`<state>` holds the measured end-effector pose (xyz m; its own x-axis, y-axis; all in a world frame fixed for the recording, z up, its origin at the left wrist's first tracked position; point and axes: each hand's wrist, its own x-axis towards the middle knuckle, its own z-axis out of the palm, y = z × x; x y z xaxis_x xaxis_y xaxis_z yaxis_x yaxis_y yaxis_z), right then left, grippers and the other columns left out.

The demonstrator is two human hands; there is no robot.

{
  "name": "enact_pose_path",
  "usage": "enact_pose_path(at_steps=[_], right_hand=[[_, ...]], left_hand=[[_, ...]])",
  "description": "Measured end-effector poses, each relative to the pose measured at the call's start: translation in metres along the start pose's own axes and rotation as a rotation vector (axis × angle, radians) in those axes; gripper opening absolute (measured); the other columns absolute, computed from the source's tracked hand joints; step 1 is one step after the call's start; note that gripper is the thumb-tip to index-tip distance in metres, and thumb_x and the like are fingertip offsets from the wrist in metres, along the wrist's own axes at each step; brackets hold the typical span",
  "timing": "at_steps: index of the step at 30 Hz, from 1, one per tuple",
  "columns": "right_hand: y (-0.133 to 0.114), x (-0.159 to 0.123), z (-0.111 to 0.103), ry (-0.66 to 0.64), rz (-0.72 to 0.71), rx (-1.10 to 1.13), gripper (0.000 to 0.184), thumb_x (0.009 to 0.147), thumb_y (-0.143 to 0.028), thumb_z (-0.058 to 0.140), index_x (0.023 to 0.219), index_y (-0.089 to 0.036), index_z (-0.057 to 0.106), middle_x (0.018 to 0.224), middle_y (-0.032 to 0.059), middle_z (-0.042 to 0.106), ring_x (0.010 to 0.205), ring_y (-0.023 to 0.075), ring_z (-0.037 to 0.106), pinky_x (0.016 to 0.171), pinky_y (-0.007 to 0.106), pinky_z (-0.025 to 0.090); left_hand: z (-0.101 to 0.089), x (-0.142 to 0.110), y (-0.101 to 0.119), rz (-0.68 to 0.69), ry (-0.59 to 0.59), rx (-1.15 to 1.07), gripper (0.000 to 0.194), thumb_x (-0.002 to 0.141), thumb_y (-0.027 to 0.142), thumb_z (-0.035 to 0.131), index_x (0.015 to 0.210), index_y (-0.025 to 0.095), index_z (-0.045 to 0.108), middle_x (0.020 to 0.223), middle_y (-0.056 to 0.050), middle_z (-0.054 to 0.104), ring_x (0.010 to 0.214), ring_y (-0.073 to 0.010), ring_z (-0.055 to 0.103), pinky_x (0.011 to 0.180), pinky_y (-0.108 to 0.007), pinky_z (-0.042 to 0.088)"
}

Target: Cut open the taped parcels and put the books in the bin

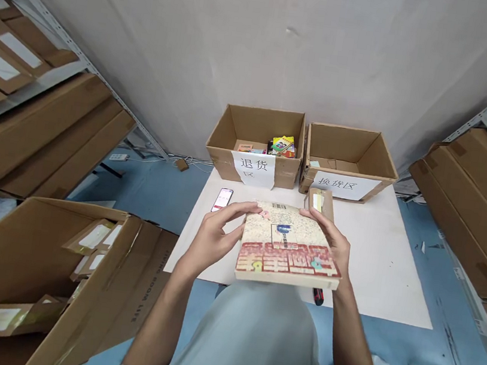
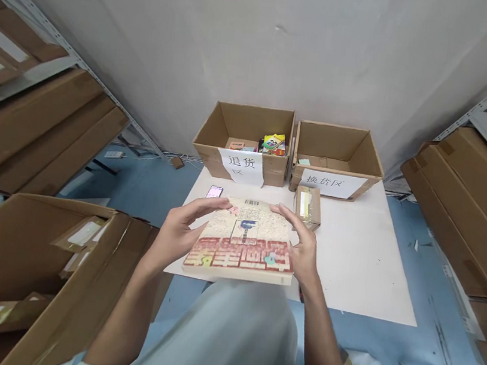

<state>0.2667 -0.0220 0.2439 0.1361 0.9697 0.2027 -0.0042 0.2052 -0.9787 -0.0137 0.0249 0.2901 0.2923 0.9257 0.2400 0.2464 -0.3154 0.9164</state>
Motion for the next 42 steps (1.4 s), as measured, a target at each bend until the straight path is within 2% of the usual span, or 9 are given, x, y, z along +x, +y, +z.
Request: enact_pose_path(at_steps=[4,9,12,17,20,23,27,36,42], right_hand=[[0.008,-0.002,-0.001,0.046,-0.013,-0.057,0.065,0.096,-0.054,0.087,0.156,-0.032,0.07,0.136,0.0119,0.083,0.136,0.0338,0.074,0.124,0.055,0.054],[0.012,-0.004,0.002,0.053,0.025,-0.097,0.059,0.102,-0.05,0.081,0.158,-0.034,0.069,0.14,0.0106,0.08,0.118,0.0266,0.079,0.114,0.046,0.061],[0.009,-0.002,-0.001,0.017,0.077,-0.101,0.041,0.105,-0.057,0.074,0.137,-0.032,0.083,0.145,0.0084,0.079,0.128,0.0295,0.077,0.116,0.047,0.061],[0.005,0.006,-0.004,-0.017,0.126,0.041,0.054,0.089,-0.059,0.092,0.133,-0.028,0.085,0.135,0.0092,0.084,0.127,0.0324,0.079,0.11,0.047,0.066],[-0.001,0.011,0.002,0.03,0.127,0.041,0.047,0.078,-0.057,0.101,0.11,-0.025,0.088,0.113,0.0099,0.089,0.101,0.0305,0.085,0.088,0.042,0.071],[-0.008,0.016,0.013,0.047,0.174,0.026,0.047,0.083,-0.066,0.095,0.077,-0.024,0.076,0.066,0.0037,0.078,0.058,0.0226,0.075,0.055,0.033,0.061],[-0.014,0.024,0.023,0.063,0.226,0.031,0.054,0.088,-0.074,0.087,0.075,-0.024,0.071,0.048,-0.0027,0.062,0.04,0.0157,0.059,0.042,0.028,0.046],[0.015,0.022,0.023,0.017,0.304,0.039,0.065,0.087,-0.085,0.081,0.077,-0.022,0.07,0.065,0.0036,0.073,0.05,0.0167,0.067,0.046,0.027,0.049],[0.069,-0.026,0.018,-0.029,0.527,0.082,0.076,0.091,-0.094,0.065,0.101,-0.02,0.082,0.088,0.0095,0.082,0.072,0.0238,0.077,0.065,0.036,0.064]], left_hand=[[0.0,-0.003,-0.005,-0.055,-0.036,-0.028,0.059,0.098,0.043,0.082,0.152,0.022,0.07,0.132,-0.014,0.083,0.124,-0.0322,0.079,0.107,-0.042,0.066],[0.004,-0.002,-0.013,-0.113,0.021,-0.082,0.076,0.101,0.046,0.08,0.169,0.028,0.054,0.13,-0.011,0.077,0.086,-0.017,0.074,0.072,-0.027,0.065],[0.003,0.001,-0.018,-0.163,0.013,-0.13,0.057,0.105,0.052,0.072,0.155,0.024,0.069,0.12,-0.01,0.077,0.076,-0.0144,0.066,0.061,-0.026,0.061],[-0.003,0.004,-0.018,-0.206,-0.026,-0.22,0.054,0.098,0.053,0.081,0.14,0.019,0.077,0.1,-0.007,0.077,0.077,-0.0168,0.07,0.065,-0.028,0.062],[-0.004,0.008,-0.014,-0.253,-0.007,-0.253,0.056,0.086,0.053,0.092,0.127,0.016,0.08,0.084,-0.004,0.076,0.071,-0.018,0.072,0.063,-0.029,0.06],[0.0,0.014,-0.011,-0.323,0.053,-0.228,0.049,0.088,0.064,0.088,0.099,0.018,0.077,0.061,0.0,0.069,0.054,-0.0159,0.064,0.053,-0.027,0.053],[0.005,0.022,-0.015,-0.404,0.034,-0.24,0.061,0.088,0.08,0.082,0.079,0.023,0.063,0.046,0.006,0.054,0.037,-0.0119,0.049,0.042,-0.025,0.042],[0.013,0.013,-0.046,-0.436,0.08,-0.29,0.072,0.089,0.094,0.067,0.089,0.022,0.062,0.056,0.001,0.062,0.049,-0.016,0.062,0.044,-0.024,0.042],[0.028,-0.037,-0.096,-0.605,0.026,-0.243,0.079,0.092,0.094,0.061,0.106,0.017,0.073,0.097,-0.014,0.082,0.078,-0.0256,0.078,0.057,-0.03,0.054]])
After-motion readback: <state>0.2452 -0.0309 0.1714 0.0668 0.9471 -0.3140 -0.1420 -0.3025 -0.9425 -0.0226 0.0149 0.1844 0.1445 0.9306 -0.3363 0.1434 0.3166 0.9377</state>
